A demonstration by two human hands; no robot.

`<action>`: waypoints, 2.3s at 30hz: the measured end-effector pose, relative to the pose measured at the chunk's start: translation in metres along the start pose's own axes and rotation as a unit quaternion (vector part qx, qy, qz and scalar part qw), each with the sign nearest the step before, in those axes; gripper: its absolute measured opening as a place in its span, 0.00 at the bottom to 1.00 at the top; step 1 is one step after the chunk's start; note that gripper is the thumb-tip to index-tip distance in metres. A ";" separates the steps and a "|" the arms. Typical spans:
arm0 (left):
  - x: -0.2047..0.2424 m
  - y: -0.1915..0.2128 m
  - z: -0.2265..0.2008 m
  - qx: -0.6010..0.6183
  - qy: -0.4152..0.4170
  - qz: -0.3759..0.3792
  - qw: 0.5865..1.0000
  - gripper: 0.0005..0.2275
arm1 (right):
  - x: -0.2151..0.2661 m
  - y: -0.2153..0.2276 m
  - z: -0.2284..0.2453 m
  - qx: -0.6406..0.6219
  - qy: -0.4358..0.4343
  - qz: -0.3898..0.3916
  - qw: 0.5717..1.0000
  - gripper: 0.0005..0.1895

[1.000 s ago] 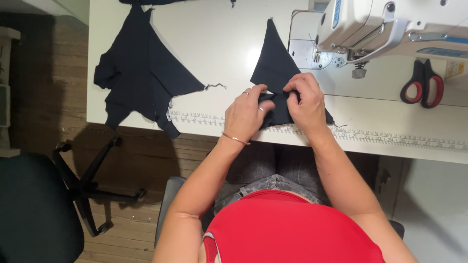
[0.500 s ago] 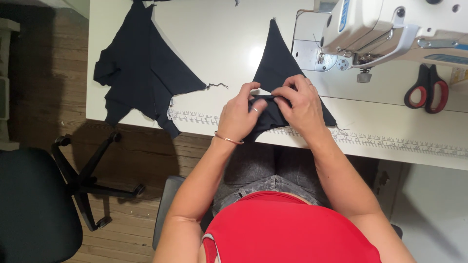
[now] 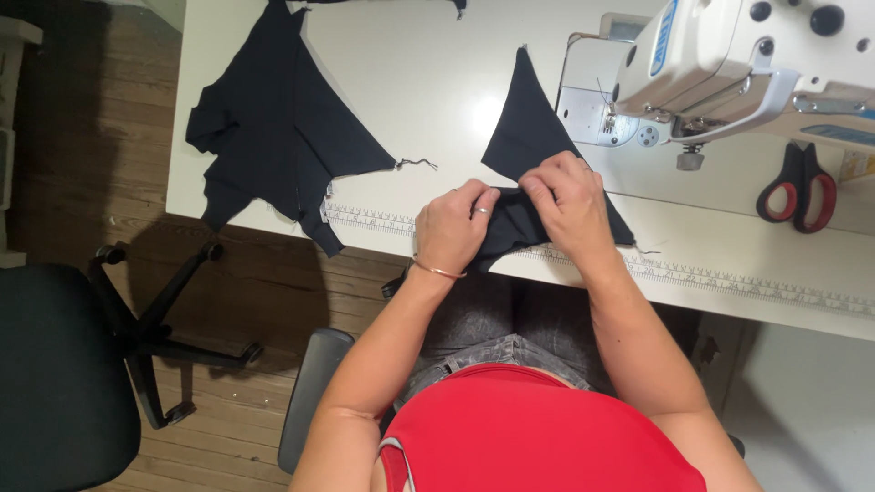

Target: Arranging and trimming black fabric pieces on a sewing table using scissors

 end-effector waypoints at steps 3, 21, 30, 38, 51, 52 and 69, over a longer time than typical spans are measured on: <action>0.006 -0.010 0.003 0.059 -0.039 -0.097 0.993 0.08 | -0.019 -0.002 -0.007 0.012 0.058 -0.013 0.998 0.02; -0.019 0.004 0.008 0.264 0.064 -0.003 0.962 0.07 | -0.044 -0.019 -0.016 -0.164 0.058 -0.010 0.985 0.05; -0.055 -0.004 -0.010 0.192 0.094 0.065 0.975 0.06 | -0.043 -0.018 -0.016 -0.149 0.061 -0.007 0.987 0.07; -0.061 -0.011 0.000 0.266 0.054 0.056 0.961 0.04 | -0.047 -0.015 -0.012 -0.164 0.055 -0.020 0.985 0.04; -0.023 0.017 0.008 0.121 -0.104 -0.072 0.985 0.14 | -0.042 -0.007 -0.035 -0.258 -0.033 -0.142 0.955 0.02; -0.019 0.017 0.009 0.122 -0.106 -0.070 0.984 0.14 | -0.044 -0.004 -0.034 -0.256 -0.033 -0.144 0.955 0.02; -0.023 0.004 0.009 0.041 -0.143 -0.013 0.989 0.22 | -0.043 -0.007 -0.043 -0.315 -0.040 -0.136 0.938 0.00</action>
Point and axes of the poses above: each hand's wrist, its own x-axis away from the middle knuckle, its own y-axis out of the back of the hand, z = x × y, the point moved 1 cm from there along -x, towards the middle knuckle, and after that the axes turned 11 degrees about -x, right-handed, at the moved point
